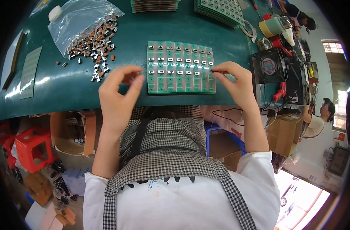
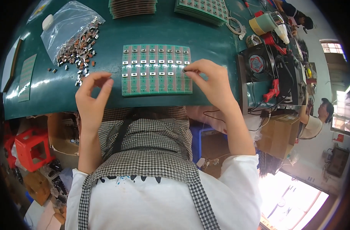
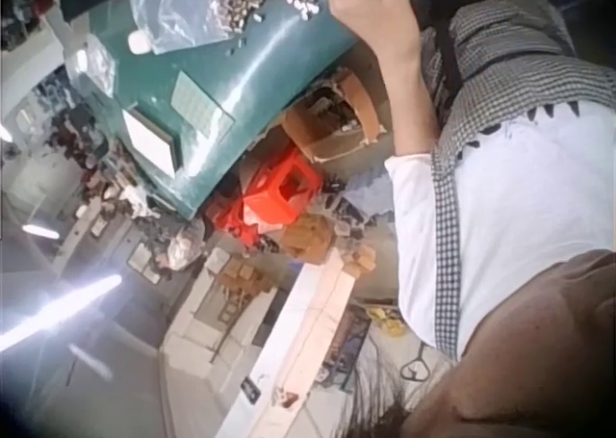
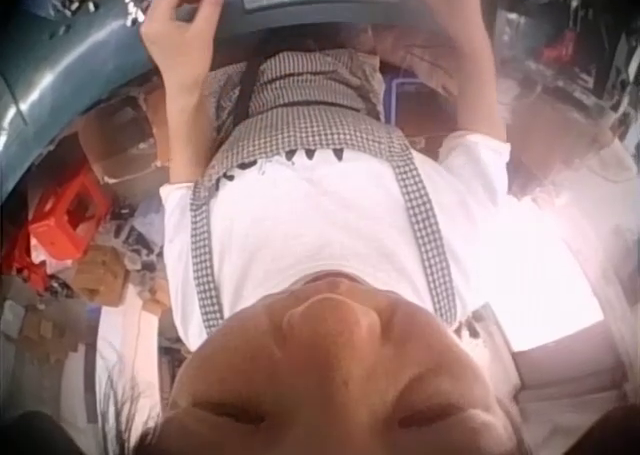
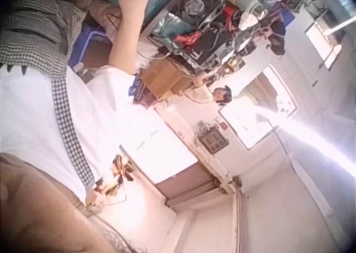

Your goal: The person inserts small electronic components into specified slots on green circuit board panels by hand.

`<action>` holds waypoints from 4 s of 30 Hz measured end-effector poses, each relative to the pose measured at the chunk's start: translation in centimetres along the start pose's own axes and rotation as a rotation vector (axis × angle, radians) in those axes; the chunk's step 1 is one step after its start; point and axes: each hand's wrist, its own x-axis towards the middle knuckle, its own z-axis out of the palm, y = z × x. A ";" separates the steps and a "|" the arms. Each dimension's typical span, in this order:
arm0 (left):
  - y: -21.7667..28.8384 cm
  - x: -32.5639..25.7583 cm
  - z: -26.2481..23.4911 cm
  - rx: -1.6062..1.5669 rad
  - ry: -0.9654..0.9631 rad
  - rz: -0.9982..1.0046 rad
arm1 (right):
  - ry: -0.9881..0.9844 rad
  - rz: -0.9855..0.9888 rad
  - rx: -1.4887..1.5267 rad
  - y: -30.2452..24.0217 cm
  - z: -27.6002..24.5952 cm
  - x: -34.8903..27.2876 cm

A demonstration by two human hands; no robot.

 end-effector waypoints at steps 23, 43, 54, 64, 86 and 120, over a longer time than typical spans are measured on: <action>-1.0 -1.1 0.4 -0.435 -0.130 -0.197 | -0.143 -0.347 -0.647 -1.1 1.2 0.1; 1.4 -3.4 2.9 -0.074 -0.118 0.398 | -0.359 0.414 0.889 -4.1 5.5 -2.4; 2.7 -4.1 2.1 -0.872 -0.470 -0.390 | 0.025 -0.413 0.185 -4.6 5.8 -3.8; -3.2 -0.6 -3.3 0.787 0.212 -0.012 | 0.041 -0.207 -0.491 1.5 -0.1 -0.5; -2.1 -0.4 -2.5 0.064 0.112 0.057 | -0.004 -0.222 -0.602 -1.2 0.8 -1.0; -4.8 -0.1 -3.4 0.679 0.178 0.073 | -0.098 -0.389 -0.324 -5.0 10.7 0.6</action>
